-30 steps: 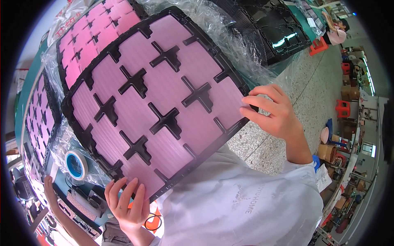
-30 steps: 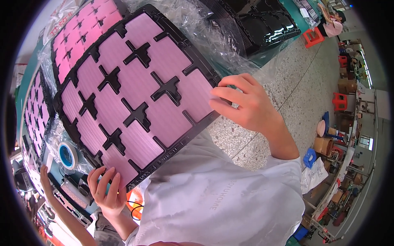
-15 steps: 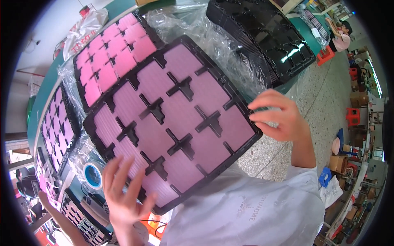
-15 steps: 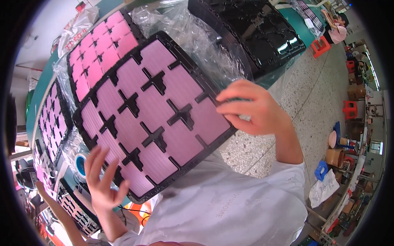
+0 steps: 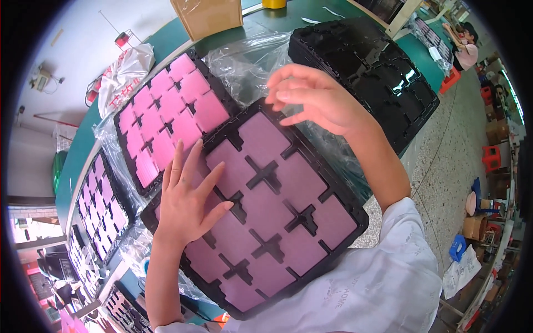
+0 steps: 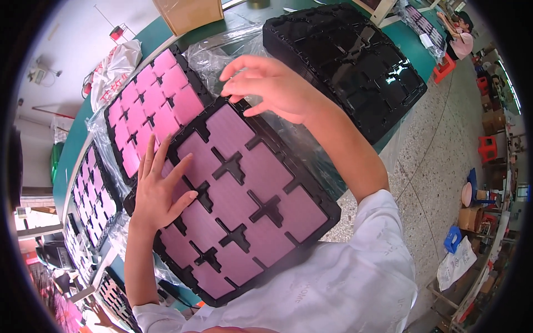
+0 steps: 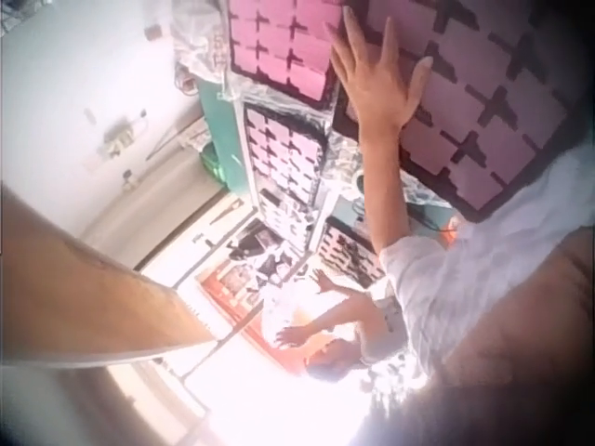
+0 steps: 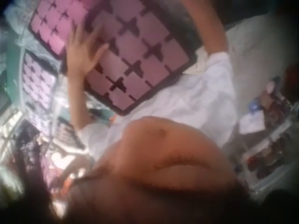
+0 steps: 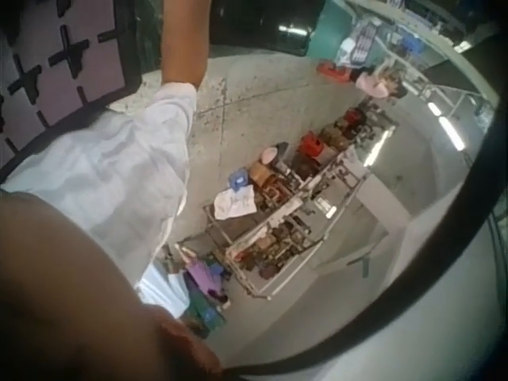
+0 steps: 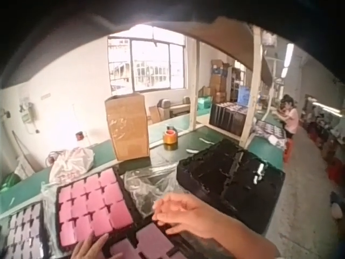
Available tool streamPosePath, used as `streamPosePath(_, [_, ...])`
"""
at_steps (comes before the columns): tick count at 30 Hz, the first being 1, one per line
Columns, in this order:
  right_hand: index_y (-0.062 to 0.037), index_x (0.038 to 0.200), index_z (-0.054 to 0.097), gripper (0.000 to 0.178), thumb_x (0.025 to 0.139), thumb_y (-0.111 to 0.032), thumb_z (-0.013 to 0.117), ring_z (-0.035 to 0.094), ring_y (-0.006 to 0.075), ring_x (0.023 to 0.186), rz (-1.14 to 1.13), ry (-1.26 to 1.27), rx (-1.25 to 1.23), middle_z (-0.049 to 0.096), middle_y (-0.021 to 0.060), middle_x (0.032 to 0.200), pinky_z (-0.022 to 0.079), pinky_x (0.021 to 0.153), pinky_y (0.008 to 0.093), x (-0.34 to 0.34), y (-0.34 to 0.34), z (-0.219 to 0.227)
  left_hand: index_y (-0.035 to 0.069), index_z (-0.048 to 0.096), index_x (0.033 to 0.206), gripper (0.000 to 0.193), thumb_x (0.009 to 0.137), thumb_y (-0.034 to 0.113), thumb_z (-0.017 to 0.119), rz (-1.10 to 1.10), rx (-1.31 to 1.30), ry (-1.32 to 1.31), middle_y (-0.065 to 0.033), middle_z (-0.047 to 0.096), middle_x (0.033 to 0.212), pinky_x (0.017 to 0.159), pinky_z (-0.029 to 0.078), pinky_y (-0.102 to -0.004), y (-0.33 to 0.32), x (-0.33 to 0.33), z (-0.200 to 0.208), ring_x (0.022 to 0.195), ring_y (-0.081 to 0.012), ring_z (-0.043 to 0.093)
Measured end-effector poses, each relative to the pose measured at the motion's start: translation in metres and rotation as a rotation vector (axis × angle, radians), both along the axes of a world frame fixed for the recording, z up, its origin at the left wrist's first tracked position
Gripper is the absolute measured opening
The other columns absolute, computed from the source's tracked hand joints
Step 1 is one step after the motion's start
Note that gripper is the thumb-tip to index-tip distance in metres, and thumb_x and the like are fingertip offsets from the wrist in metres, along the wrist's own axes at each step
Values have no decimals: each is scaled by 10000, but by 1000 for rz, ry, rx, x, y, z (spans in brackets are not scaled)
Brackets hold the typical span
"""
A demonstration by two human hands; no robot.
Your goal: The person places pink foam inserts into black plastic trays by hand.
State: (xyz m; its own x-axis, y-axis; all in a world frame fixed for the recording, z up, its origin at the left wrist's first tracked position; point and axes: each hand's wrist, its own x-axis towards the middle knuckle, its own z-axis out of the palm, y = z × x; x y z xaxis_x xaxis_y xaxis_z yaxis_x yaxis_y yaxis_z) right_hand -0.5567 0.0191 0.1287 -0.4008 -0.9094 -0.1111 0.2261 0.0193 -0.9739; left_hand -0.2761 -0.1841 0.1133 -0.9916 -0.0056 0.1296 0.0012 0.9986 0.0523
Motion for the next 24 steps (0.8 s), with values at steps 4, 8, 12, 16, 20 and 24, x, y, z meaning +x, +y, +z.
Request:
streamPosePath(4, [-129, 1279, 635, 293, 1024, -255, 710, 642, 151, 1101, 69, 122, 129, 700, 49, 1183, 525, 916, 383, 1, -18, 5, 209, 700, 1421, 677, 911, 651, 645, -38, 38, -39, -212, 394, 1672, 1245, 262, -594, -5, -15, -7, 1591, -494, 240])
streamPosePath(8, [-127, 1277, 637, 297, 1019, -254, 712, 641, 148, 1110, 108, 142, 164, 697, 48, 1182, 526, 920, 384, 2, -31, 10, 206, 689, 1433, 685, 909, 644, 654, -52, 29, -39, -213, 394, 1672, 1244, 263, -594, -4, -25, -4, 1592, -492, 241])
streamPosePath(12, [-119, 1219, 652, 361, 966, -348, 768, 611, 119, 1030, 118, 168, 191, 677, -5, 1069, 493, 859, 423, 5, -35, 9, 199, 681, 1441, 680, 913, 627, 661, -74, 41, -24, -213, 402, 1665, 1239, 270, -594, -4, -31, -5, 1588, -488, 252])
streamPosePath(16, [-106, 1251, 650, 292, 1004, -246, 713, 632, 132, 1124, 125, 194, 213, 685, 34, 1185, 529, 935, 373, 3, -34, 5, 186, 681, 1440, 670, 921, 609, 661, -95, 71, -19, -215, 408, 1659, 1237, 275, -591, -2, -33, -12, 1585, -486, 262])
streamPosePath(20, [-97, 1235, 655, 274, 1009, -247, 701, 631, 124, 1127, 125, 211, 188, 682, 29, 1189, 534, 936, 369, 6, -30, 3, 176, 690, 1423, 652, 924, 596, 665, -95, 61, -18, -219, 418, 1649, 1231, 288, -588, 1, -33, -9, 1579, -487, 273])
streamPosePath(24, [-78, 1205, 665, 286, 948, -149, 770, 650, 125, 1086, 105, 259, 130, 677, 34, 1194, 558, 909, 330, 1, -31, -13, 163, 710, 1375, 598, 926, 558, 684, -128, 94, 64, -222, 455, 1616, 1202, 334, -588, -2, -44, -9, 1541, -490, 341])
